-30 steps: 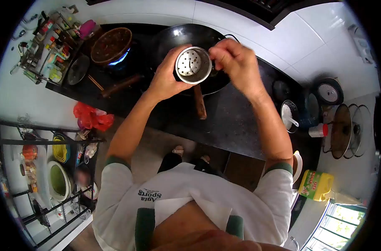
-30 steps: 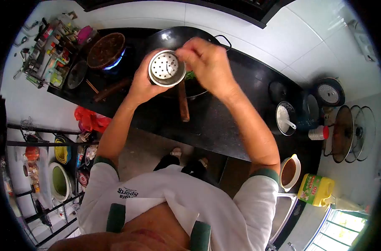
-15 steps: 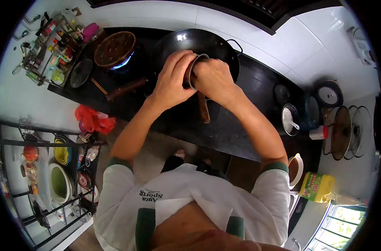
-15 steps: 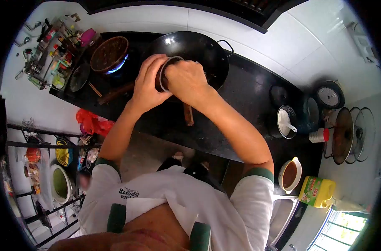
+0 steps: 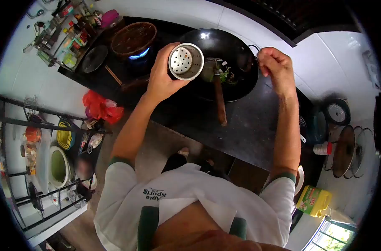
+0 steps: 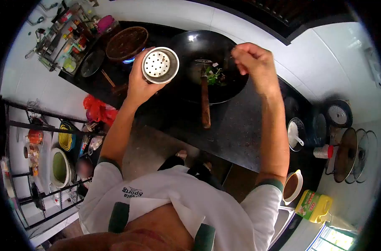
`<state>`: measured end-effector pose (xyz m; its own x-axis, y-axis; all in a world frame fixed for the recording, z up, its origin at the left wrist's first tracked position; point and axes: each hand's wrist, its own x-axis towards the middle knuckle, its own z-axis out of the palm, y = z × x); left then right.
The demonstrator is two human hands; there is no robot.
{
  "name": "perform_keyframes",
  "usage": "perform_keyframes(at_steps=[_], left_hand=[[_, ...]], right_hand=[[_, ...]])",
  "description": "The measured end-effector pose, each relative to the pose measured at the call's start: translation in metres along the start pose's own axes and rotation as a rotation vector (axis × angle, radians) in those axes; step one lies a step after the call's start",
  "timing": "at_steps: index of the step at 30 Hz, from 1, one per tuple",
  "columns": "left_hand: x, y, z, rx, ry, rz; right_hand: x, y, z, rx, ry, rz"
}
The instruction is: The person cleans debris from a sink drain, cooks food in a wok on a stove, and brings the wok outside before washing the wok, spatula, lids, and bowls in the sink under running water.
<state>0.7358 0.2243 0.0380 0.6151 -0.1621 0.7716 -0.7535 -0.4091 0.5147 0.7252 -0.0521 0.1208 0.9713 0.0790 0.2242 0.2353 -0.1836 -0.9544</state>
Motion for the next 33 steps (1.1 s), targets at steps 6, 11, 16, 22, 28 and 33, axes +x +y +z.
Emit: perform_keyframes(at_steps=[6,11,16,22,28,33], left_hand=[[-0.009,-0.009,-0.001,-0.190,-0.005,-0.080],[-0.011,0.003,-0.003,-0.810,-0.029,-0.509],[-0.006,-0.018,0.002,-1.504,-0.065,-0.903],[0.000,-0.001,0.015,-1.700,0.043,-1.152],[-0.019,0.088,0.056,-1.331,-0.384,-0.701],[-0.057,0.179,0.140,-1.251,-0.636,-0.447]], right_hand=[[0.033,0.093,-0.032,0.149,-0.092,0.162],[0.024,0.135,-0.006,-1.363,-0.074,0.089],[0.020,0.096,0.014,-1.060,-0.077,-0.045],[-0.015,0.084,0.023,-0.691,-0.033,-0.261],[-0.109,0.018,0.039,-0.346,0.194,-0.540],[-0.219,0.016,0.012,0.334,0.577,-0.231]])
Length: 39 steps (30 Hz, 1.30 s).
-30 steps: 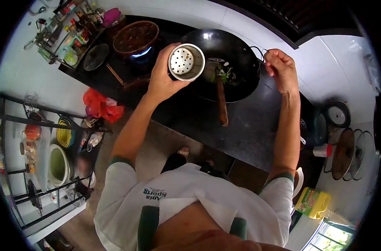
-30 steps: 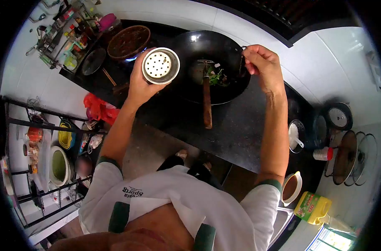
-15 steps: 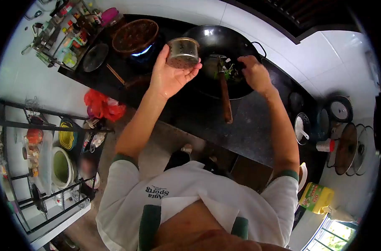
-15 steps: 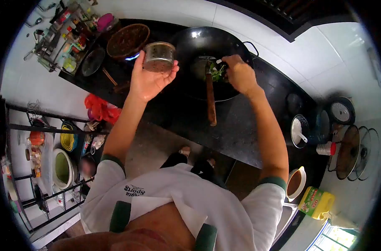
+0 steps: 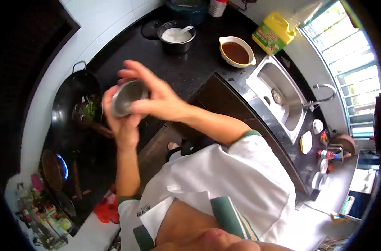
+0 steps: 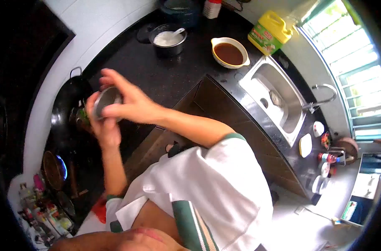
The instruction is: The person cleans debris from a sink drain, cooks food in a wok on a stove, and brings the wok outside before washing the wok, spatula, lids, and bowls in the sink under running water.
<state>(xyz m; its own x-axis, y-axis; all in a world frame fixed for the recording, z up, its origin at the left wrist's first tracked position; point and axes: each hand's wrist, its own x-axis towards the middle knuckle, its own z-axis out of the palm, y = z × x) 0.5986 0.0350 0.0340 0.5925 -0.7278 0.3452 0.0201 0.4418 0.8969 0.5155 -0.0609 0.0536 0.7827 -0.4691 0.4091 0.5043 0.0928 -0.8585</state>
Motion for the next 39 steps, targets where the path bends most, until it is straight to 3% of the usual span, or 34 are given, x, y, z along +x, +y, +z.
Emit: perform_keyframes(at_steps=[2,4,5,6,10,16,18,22,25,29,32,33,36,37,38,39], left_hand=[[0.010,-0.030,0.043,-0.424,-0.169,-0.183],[0.009,-0.051,0.090,-0.850,-0.265,-0.617],[0.009,-0.066,0.119,-0.954,-0.299,-0.731],[0.008,-0.080,0.149,-0.943,-0.439,-0.786],[-0.012,-0.131,0.271,-1.029,-0.554,-1.055],[-0.060,-0.226,0.418,-1.017,-0.577,-1.392],[-0.072,-0.254,0.445,-0.886,-0.570,-1.438],[-0.091,-0.316,0.471,-0.684,-0.553,-1.460],[-0.097,-0.352,0.484,-0.738,-0.528,-1.601],[-0.098,-0.376,0.512,-0.672,-0.410,-1.571],[-0.094,-0.390,0.527,-0.707,-0.404,-1.637],[-0.094,-0.399,0.529,-0.755,-0.422,-1.630],[-0.091,-0.413,0.537,-0.826,-0.411,-1.657],[-0.088,-0.418,0.538,-0.826,-0.399,-1.653],[-0.085,-0.421,0.540,-0.762,-0.334,-1.680],[-0.083,-0.423,0.541,-0.692,-0.269,-1.716]], right_hand=[[-0.030,-0.014,-0.065,-0.068,-0.036,-0.012],[-0.072,-0.034,-0.110,-0.016,0.161,0.010],[-0.098,-0.049,-0.137,0.087,0.244,0.033],[-0.123,-0.064,-0.165,0.189,0.330,0.049],[-0.223,-0.112,-0.268,-0.164,0.682,0.066],[-0.411,-0.143,-0.435,-0.574,1.200,0.605],[-0.468,-0.133,-0.475,-1.071,0.915,0.832],[-0.521,-0.111,-0.537,-1.259,0.635,1.062],[-0.527,-0.085,-0.602,-1.331,0.768,0.992],[-0.499,-0.057,-0.652,-1.454,0.839,0.907],[-0.484,-0.041,-0.668,-1.499,0.708,0.902],[-0.482,-0.036,-0.673,-1.554,0.630,1.011],[-0.502,0.003,-0.698,-1.436,0.565,1.147],[-0.502,0.006,-0.697,-1.226,0.771,1.149],[-0.503,0.009,-0.697,-1.216,0.766,1.155],[-0.507,0.009,-0.691,-1.012,0.910,0.866]])
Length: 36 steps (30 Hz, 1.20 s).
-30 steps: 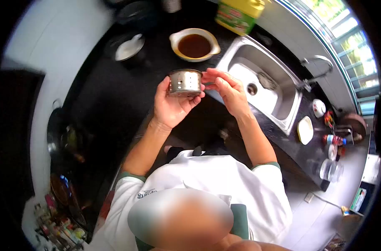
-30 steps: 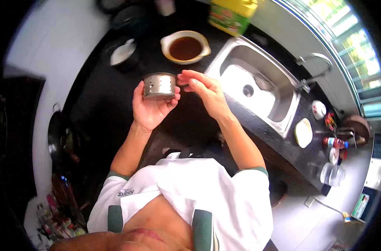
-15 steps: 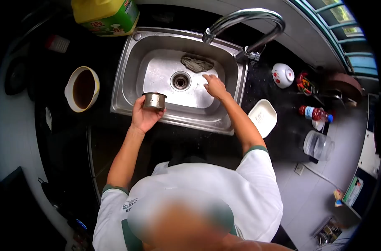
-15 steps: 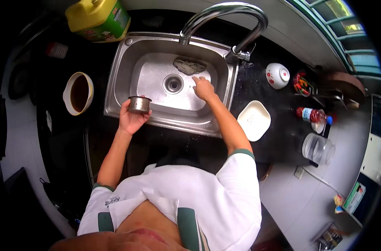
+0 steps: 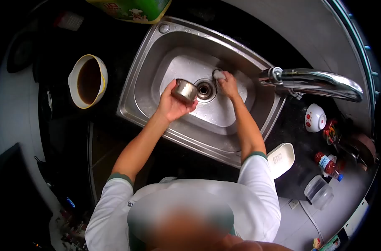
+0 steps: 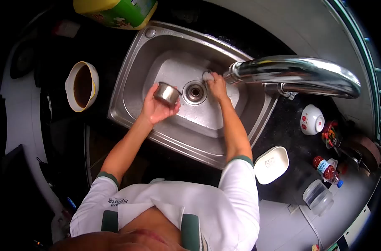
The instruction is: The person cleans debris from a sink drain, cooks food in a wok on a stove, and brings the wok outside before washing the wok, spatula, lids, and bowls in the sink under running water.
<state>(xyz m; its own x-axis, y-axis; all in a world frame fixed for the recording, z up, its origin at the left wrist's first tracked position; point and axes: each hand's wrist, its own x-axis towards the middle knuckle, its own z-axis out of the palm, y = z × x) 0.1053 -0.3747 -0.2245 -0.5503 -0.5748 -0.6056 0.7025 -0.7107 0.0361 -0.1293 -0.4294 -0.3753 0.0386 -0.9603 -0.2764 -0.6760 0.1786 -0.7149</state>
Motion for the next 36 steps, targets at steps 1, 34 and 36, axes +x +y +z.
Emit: perform_keyframes(at_steps=[1,34,36], left_hand=[[0.007,0.003,-0.001,-0.032,0.055,0.028],[-0.029,0.029,0.064,1.860,0.067,0.670],[-0.031,0.020,0.062,1.396,0.067,0.654]], right_hand=[[-0.007,-0.002,-0.002,0.328,0.086,-0.092],[-0.106,-0.174,-0.031,1.331,-0.104,-0.092],[-0.109,-0.182,-0.030,1.466,-0.026,-0.104]])
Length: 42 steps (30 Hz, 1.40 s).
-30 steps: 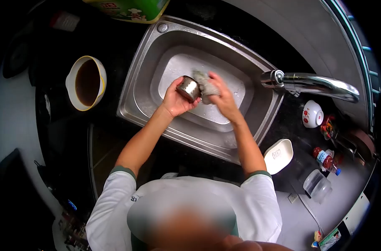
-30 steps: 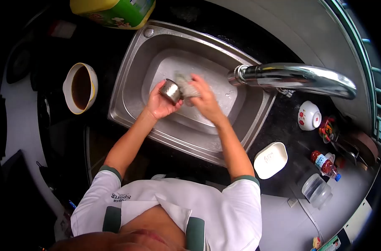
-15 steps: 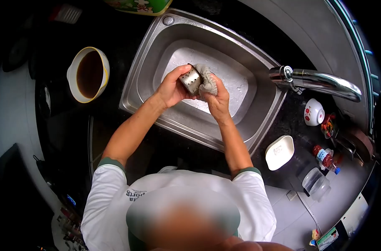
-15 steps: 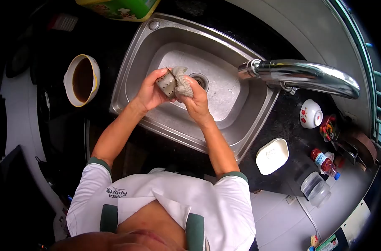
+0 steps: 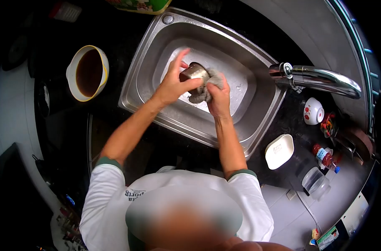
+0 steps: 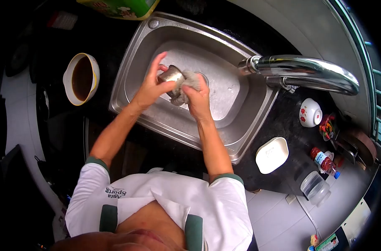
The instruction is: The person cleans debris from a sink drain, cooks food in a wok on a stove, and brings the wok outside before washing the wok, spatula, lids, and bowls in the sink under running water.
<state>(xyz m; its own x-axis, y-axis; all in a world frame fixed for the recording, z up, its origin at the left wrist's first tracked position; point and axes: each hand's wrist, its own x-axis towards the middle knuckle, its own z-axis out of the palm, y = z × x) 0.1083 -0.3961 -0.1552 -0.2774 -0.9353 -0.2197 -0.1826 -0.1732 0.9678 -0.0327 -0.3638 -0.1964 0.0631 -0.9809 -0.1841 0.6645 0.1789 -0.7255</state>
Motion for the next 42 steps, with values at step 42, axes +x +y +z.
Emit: perform_keyframes(at_steps=[42], left_hand=[[-0.026,-0.064,-0.056,-0.502,0.227,-0.177]], right_hand=[[0.055,0.135,-0.190,-0.287,0.735,0.548]])
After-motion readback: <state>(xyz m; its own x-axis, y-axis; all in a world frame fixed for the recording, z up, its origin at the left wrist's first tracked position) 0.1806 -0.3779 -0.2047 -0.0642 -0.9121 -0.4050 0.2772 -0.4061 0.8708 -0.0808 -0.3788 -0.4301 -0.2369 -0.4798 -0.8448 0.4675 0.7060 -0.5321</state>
